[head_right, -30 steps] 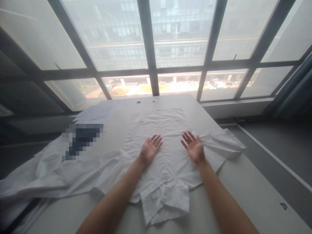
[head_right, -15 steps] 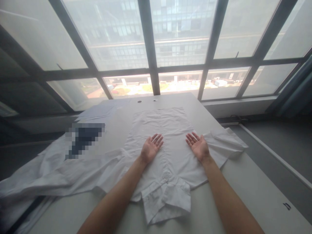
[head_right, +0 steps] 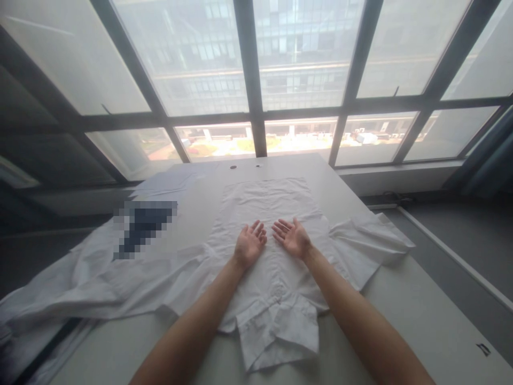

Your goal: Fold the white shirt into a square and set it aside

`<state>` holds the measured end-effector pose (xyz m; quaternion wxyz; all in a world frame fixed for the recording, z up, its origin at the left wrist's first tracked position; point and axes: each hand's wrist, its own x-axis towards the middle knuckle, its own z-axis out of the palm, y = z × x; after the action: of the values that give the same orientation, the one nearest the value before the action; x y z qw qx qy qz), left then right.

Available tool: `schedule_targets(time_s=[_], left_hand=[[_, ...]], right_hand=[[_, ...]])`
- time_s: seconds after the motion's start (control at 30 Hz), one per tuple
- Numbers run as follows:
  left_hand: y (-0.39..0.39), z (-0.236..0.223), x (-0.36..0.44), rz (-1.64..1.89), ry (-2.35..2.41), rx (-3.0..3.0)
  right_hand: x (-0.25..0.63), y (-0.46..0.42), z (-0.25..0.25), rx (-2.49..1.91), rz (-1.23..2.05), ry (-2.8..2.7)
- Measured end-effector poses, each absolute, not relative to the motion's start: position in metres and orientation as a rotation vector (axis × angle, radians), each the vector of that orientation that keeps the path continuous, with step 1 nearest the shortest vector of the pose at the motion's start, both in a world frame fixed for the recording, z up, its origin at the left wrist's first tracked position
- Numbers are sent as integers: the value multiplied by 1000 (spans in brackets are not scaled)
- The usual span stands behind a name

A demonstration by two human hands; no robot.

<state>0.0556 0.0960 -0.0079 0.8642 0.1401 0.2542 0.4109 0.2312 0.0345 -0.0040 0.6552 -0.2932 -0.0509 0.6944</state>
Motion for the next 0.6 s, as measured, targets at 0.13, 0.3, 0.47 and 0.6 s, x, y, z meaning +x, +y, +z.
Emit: schedule_targets(time_s=[0.13, 0.3, 0.47, 0.6], left_hand=[[97, -10, 55, 875, 543, 265], [96, -14, 58, 888, 534, 250], [96, -15, 61, 905, 516, 234], [96, -13, 62, 918, 507, 230]], right_hand=[[277, 50, -10, -699, 1624, -110], [365, 58, -7, -818, 1148, -38], [377, 72, 12, -814, 1005, -74], [307, 83, 11, -679, 1196, -173]])
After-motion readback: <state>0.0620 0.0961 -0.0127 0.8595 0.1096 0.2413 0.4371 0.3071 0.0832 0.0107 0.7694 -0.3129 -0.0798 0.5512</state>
